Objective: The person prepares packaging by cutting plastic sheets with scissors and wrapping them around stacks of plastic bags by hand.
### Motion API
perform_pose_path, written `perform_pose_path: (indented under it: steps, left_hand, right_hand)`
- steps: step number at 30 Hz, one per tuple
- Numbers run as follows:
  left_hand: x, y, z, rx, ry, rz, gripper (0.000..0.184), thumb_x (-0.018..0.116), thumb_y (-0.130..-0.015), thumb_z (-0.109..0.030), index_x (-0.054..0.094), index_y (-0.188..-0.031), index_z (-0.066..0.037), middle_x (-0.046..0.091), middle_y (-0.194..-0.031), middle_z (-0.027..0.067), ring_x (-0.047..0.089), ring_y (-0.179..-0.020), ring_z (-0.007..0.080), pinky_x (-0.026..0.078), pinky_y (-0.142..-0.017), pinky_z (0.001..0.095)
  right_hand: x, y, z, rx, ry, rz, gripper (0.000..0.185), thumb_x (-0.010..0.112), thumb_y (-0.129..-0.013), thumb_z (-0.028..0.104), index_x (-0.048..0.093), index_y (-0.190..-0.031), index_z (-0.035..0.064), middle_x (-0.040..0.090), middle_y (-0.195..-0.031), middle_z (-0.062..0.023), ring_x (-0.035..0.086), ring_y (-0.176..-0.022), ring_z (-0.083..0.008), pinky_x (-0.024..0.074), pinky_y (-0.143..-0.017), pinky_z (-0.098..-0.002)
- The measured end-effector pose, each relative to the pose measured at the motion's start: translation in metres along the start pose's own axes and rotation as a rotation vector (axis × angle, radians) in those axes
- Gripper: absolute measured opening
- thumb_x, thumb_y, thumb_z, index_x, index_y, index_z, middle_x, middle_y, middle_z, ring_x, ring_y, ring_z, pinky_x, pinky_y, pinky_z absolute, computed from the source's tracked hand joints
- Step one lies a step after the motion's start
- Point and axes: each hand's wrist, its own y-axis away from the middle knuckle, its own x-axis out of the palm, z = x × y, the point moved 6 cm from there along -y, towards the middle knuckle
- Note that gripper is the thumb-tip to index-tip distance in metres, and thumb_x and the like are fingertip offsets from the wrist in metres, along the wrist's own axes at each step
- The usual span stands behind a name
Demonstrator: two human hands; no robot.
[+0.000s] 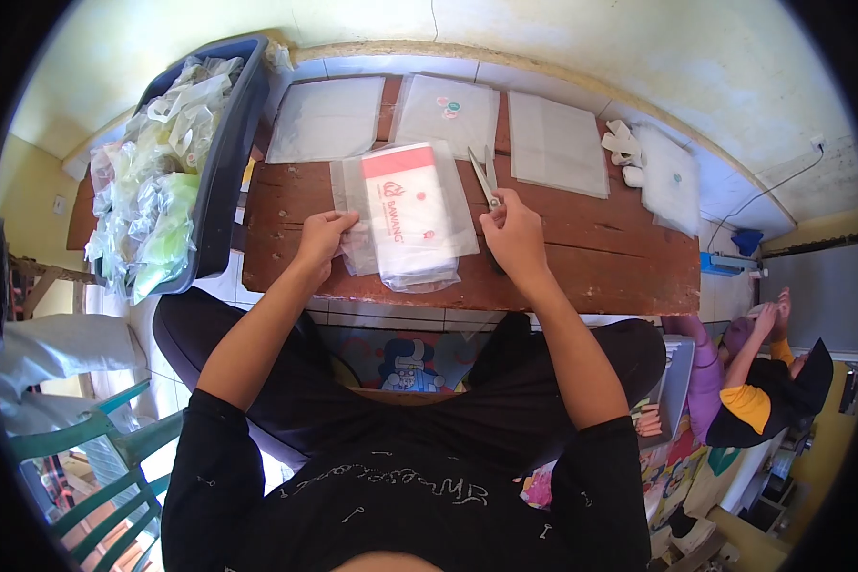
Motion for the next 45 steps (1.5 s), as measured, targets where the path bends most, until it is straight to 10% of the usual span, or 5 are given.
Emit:
perform_pose_path:
  steps: [9, 36, 45]
  left_hand:
    - [0.002, 0.003, 0.003, 0.095, 0.02, -0.015, 0.015, 0.066, -0.09, -0.011, 0.065, -0.09, 0.004, 0.067, -0.079, 0.0076, 0.065, -0.064, 0.0142, 0.055, -0.06, 0.0258]
    - [0.006, 0.006, 0.007, 0.126, 0.118, -0.059, 0.018, 0.062, -0.093, -0.016, 0.059, -0.096, 0.001, 0.061, -0.085, 0.006, 0.064, -0.069, 0.0159, 0.057, -0.06, 0.0292]
    - [-0.009, 0.036, -0.027, -0.025, -0.338, -0.059, 0.033, 0.062, -0.093, -0.03, 0.061, -0.095, 0.003, 0.064, -0.08, 0.0138, 0.067, -0.078, 0.0167, 0.055, -0.057, 0.0293]
  right_hand:
    - [-0.011, 0.039, -0.004, -0.114, 0.487, 0.013, 0.037, 0.068, -0.076, 0.012, 0.056, -0.11, 0.0044, 0.052, -0.106, -0.0182, 0.054, -0.103, -0.0372, 0.0483, -0.085, -0.0462]
    - [-0.008, 0.018, -0.035, -0.01, 0.533, 0.063, 0.038, 0.064, -0.074, 0.009, 0.055, -0.109, -0.0002, 0.059, -0.102, -0.0215, 0.06, -0.093, -0.0426, 0.0496, -0.082, -0.0498]
    - [-0.011, 0.017, -0.039, 0.003, 0.531, 0.076, 0.039, 0.065, -0.074, 0.01, 0.056, -0.11, 0.0018, 0.059, -0.104, -0.0204, 0.061, -0.094, -0.0415, 0.0497, -0.082, -0.0488]
